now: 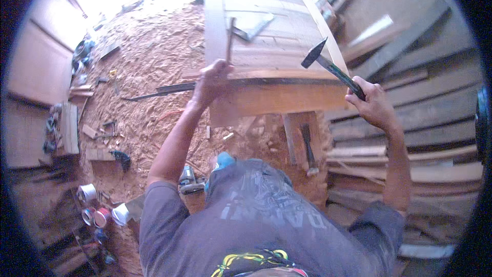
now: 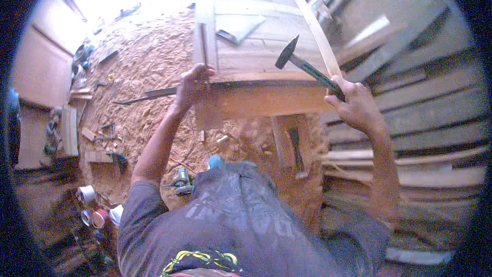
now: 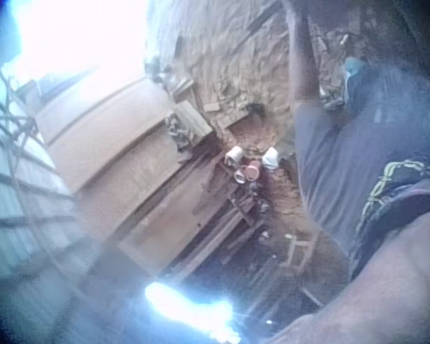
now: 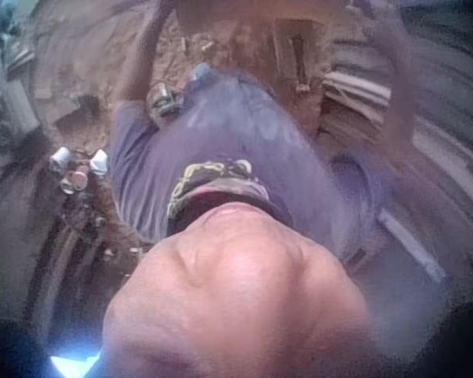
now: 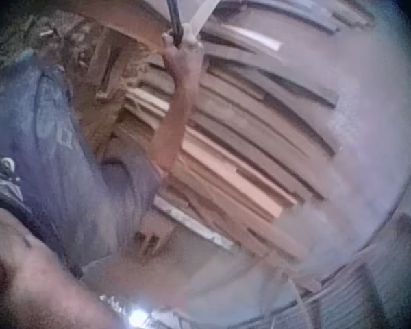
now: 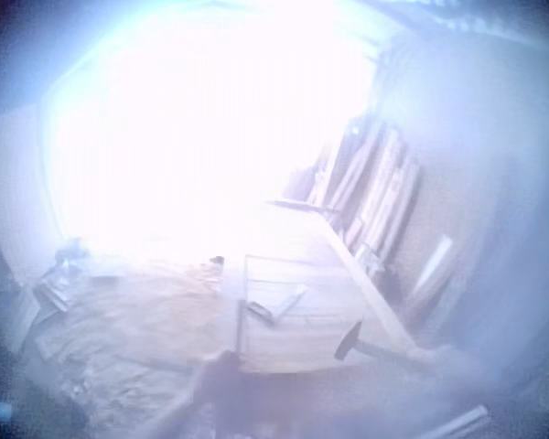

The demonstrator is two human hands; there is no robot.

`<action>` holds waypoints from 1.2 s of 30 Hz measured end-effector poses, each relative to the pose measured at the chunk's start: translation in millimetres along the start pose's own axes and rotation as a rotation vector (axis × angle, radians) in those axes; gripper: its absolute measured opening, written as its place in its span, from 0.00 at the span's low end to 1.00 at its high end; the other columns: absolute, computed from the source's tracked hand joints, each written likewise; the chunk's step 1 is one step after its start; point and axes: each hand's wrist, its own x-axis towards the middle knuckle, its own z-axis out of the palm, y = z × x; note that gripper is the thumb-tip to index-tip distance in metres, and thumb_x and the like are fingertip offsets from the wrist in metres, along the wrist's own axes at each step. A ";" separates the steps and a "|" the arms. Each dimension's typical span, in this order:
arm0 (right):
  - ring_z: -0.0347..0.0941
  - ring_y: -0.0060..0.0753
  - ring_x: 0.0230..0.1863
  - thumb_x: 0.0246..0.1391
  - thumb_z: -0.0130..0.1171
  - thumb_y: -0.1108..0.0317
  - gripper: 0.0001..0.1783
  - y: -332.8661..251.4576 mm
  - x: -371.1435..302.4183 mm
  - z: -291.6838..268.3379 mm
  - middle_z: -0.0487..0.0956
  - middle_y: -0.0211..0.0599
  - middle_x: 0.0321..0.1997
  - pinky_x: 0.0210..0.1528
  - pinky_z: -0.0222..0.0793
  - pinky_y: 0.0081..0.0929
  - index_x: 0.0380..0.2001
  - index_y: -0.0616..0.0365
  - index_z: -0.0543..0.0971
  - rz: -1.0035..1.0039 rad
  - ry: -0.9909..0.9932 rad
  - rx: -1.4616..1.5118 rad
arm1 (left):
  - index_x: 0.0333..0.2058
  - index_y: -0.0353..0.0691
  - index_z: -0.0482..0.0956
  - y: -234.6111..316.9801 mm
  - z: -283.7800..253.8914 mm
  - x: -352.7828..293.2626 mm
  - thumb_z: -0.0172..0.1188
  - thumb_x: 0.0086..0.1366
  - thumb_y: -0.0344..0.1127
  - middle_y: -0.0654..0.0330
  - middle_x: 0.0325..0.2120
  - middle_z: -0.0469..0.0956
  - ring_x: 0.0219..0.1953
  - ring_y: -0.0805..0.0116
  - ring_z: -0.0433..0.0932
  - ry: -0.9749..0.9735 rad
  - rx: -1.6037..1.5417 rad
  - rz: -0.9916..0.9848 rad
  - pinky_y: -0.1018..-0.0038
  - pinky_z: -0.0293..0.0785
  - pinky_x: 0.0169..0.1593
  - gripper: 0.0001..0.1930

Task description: The person repeatedly hammers a thin wooden strip against a curved wooden structure, likely to shape or secure it. The worker holds the strip with one hand and strikes it with a hammer in the other, continuing the action across multiple positions along the curve.

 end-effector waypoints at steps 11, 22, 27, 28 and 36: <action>0.66 0.15 0.23 0.60 0.69 0.60 0.14 -45.6 -267.2 294.0 0.74 0.21 0.21 0.26 0.62 0.25 0.31 0.60 0.82 1.196 0.470 0.814 | 0.54 0.39 0.77 93.7 174.0 -121.9 0.66 0.55 0.26 0.49 0.51 0.79 0.58 0.47 0.75 -0.423 -0.040 0.089 0.58 0.71 0.61 0.25; 0.75 0.27 0.33 0.60 0.69 0.56 0.17 -74.5 -286.3 275.0 0.84 0.31 0.31 0.39 0.72 0.29 0.37 0.61 0.85 1.515 0.532 0.873 | 0.49 0.51 0.82 35.5 397.5 -204.0 0.61 0.60 0.38 0.59 0.51 0.79 0.55 0.56 0.77 -1.015 0.083 0.614 0.61 0.75 0.57 0.17; 0.63 0.15 0.20 0.62 0.68 0.54 0.18 -19.4 -321.1 330.3 0.74 0.26 0.24 0.20 0.58 0.22 0.39 0.60 0.81 1.498 0.674 0.935 | 0.40 0.50 0.83 100.6 331.8 -157.6 0.65 0.54 0.37 0.58 0.48 0.75 0.52 0.59 0.74 -1.004 0.321 0.991 0.62 0.71 0.54 0.13; 0.63 0.14 0.21 0.62 0.68 0.53 0.19 -1.4 -322.5 341.0 0.73 0.25 0.25 0.21 0.57 0.21 0.40 0.60 0.81 1.376 0.703 0.834 | 0.40 0.49 0.83 127.7 303.5 -135.6 0.66 0.53 0.37 0.57 0.47 0.75 0.50 0.57 0.74 -1.085 0.348 0.861 0.61 0.72 0.53 0.13; 0.64 0.16 0.22 0.67 0.62 0.55 0.14 26.5 -195.2 229.0 0.73 0.21 0.26 0.25 0.60 0.18 0.46 0.54 0.80 0.819 0.627 1.335 | 0.41 0.44 0.77 126.4 165.5 -95.4 0.70 0.49 0.33 0.53 0.40 0.77 0.41 0.48 0.81 -0.666 0.222 0.349 0.55 0.78 0.41 0.19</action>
